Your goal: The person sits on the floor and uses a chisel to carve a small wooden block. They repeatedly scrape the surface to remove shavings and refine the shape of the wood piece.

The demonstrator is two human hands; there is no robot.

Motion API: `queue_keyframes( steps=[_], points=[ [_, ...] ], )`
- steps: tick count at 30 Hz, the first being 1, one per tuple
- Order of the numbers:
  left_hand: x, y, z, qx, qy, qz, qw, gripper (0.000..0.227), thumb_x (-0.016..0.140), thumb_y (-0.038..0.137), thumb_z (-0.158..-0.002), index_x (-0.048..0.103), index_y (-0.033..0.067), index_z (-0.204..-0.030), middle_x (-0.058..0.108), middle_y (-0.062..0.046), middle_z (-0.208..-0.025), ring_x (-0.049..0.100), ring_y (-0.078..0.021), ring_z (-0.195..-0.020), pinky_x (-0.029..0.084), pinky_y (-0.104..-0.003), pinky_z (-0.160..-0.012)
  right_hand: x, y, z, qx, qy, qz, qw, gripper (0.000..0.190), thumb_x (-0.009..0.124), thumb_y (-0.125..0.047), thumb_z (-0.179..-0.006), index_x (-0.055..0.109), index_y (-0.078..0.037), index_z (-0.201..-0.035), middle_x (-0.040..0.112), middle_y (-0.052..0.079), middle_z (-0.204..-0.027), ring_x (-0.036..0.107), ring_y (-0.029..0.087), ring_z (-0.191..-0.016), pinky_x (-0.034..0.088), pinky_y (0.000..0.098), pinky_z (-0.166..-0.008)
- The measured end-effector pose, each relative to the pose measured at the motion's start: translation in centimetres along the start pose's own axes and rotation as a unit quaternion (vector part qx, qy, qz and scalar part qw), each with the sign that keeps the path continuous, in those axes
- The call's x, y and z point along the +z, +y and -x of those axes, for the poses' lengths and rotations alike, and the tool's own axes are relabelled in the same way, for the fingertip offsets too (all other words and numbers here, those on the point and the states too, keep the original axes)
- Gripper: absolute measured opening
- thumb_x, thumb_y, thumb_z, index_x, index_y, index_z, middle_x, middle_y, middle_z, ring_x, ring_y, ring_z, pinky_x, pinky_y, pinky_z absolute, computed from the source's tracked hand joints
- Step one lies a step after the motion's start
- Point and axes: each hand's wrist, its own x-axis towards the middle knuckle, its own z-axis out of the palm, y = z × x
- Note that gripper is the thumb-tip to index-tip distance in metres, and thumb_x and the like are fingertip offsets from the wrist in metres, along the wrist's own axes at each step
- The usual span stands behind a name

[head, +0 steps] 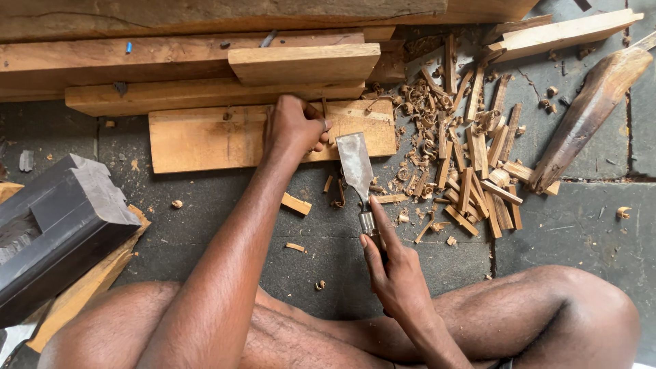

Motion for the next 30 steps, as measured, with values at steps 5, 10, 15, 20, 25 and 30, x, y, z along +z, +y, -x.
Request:
queue_keyframes(
  steps=[5,10,15,20,25,30],
  points=[
    [0.3,0.0,0.1,0.059,0.062,-0.074,0.994,0.013,0.086,0.021,-0.079,0.078,0.0124,-0.084,0.079,-0.004,-0.082,0.071,-0.0131,-0.069,0.054,-0.038,-0.066,0.2,-0.1,-0.2,0.033,-0.019,0.026,0.999,0.068,0.055,-0.025,-0.100,0.025,-0.028,-0.161,0.079,0.015,-0.079,0.071,0.017,-0.055,0.062,0.0409,-0.058],
    [0.4,0.1,0.7,0.068,0.085,-0.101,0.989,0.014,0.087,0.025,-0.077,0.077,0.0157,-0.082,0.079,-0.003,-0.089,0.074,-0.0186,-0.082,0.055,-0.044,-0.076,0.1,-1.0,0.1,0.050,-0.037,0.042,0.997,0.068,0.054,-0.025,-0.102,0.028,-0.029,-0.164,0.074,0.016,-0.067,0.068,0.018,-0.048,0.057,0.0412,-0.048],
    [0.1,-0.5,1.4,0.095,0.059,-0.114,0.987,0.027,0.080,0.026,-0.082,0.078,0.0131,-0.105,0.082,-0.010,-0.109,0.078,-0.0226,-0.100,0.058,-0.045,-0.096,0.2,-2.3,-0.1,0.086,-0.032,0.042,0.995,0.066,0.053,-0.025,-0.101,0.030,-0.030,-0.163,0.071,0.018,-0.058,0.067,0.022,-0.042,0.053,0.0455,-0.042],
    [0.3,-1.6,3.9,0.116,0.081,-0.260,0.955,0.137,0.101,0.064,-0.037,0.042,0.0087,-0.147,0.035,-0.029,-0.152,0.026,-0.0472,-0.145,0.018,-0.073,-0.114,0.9,-1.9,-0.1,0.019,0.005,0.057,0.998,0.065,0.057,-0.023,-0.101,0.031,-0.027,-0.161,0.069,0.023,-0.058,0.067,0.026,-0.046,0.052,0.0477,-0.047],
    [1.9,-3.6,3.7,0.166,0.185,-0.217,0.944,0.134,0.098,0.071,-0.037,0.047,0.0035,-0.141,0.039,-0.027,-0.148,0.030,-0.0429,-0.141,0.018,-0.068,-0.114,1.6,-2.0,-0.7,0.052,-0.002,0.037,0.998,0.066,0.054,-0.025,-0.101,0.029,-0.029,-0.162,0.070,0.020,-0.062,0.069,0.028,-0.047,0.054,0.0480,-0.043],
    [2.3,-4.4,2.7,0.202,0.245,-0.189,0.929,0.122,0.099,0.068,-0.040,0.056,0.0020,-0.134,0.044,-0.026,-0.145,0.034,-0.0438,-0.138,0.021,-0.070,-0.112,1.9,-2.7,-1.7,0.101,-0.016,0.048,0.994,0.064,0.052,-0.027,-0.102,0.026,-0.031,-0.160,0.071,0.018,-0.061,0.071,0.031,-0.047,0.056,0.0475,-0.044]
  ],
)
